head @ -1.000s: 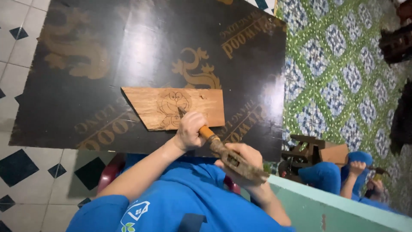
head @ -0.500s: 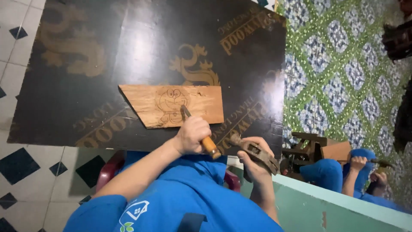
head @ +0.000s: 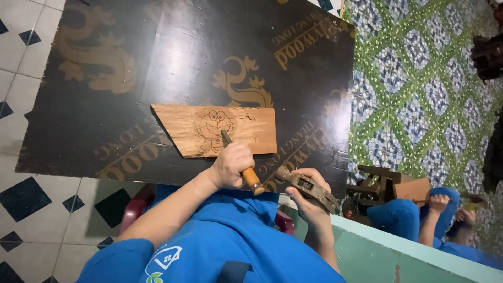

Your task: Carving a cartoon character into a wooden board using a chisel and hammer

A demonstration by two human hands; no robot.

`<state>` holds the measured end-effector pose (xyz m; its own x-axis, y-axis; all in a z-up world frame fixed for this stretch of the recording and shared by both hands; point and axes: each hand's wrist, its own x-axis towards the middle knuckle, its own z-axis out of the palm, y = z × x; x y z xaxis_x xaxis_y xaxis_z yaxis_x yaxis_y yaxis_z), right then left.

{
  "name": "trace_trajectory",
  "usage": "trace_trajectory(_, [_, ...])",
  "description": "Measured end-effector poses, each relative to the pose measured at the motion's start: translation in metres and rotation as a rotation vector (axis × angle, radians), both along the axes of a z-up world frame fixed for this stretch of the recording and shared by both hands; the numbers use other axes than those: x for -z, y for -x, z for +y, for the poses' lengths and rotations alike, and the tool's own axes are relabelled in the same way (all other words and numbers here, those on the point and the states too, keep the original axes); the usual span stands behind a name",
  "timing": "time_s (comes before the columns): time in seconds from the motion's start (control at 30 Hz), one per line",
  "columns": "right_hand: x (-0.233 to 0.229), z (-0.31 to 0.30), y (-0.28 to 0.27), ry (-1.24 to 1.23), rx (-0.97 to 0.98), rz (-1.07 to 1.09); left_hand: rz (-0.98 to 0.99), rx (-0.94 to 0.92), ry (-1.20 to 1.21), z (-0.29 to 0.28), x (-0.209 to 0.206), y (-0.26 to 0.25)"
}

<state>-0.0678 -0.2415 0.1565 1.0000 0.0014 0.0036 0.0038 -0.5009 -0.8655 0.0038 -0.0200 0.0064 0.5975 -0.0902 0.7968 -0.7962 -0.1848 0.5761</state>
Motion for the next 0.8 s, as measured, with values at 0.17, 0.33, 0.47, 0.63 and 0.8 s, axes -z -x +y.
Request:
trace_trajectory(0.17, [0.0, -0.003, -0.002, 0.004, -0.01, -0.005, 0.019, 0.042, -0.024, 0.003, -0.001, 0.0])
trace_trajectory(0.33, [-0.018, 0.005, -0.001, 0.018, -0.156, -0.144, 0.049, 0.099, -0.036, 0.006, -0.005, -0.008])
trace_trajectory(0.47, [-0.057, 0.045, 0.01, 0.059, -0.379, -0.43, 0.061, 0.245, -0.032, 0.017, -0.036, -0.013])
trace_trajectory(0.63, [-0.058, 0.049, 0.004, 0.194, -0.366, -0.454, 0.109, 0.1, 0.055, 0.006, -0.015, -0.014])
trace_trajectory(0.8, [-0.045, 0.046, 0.008, 0.064, -0.328, -0.537, 0.13, 0.089, 0.052, 0.005, -0.019, -0.017])
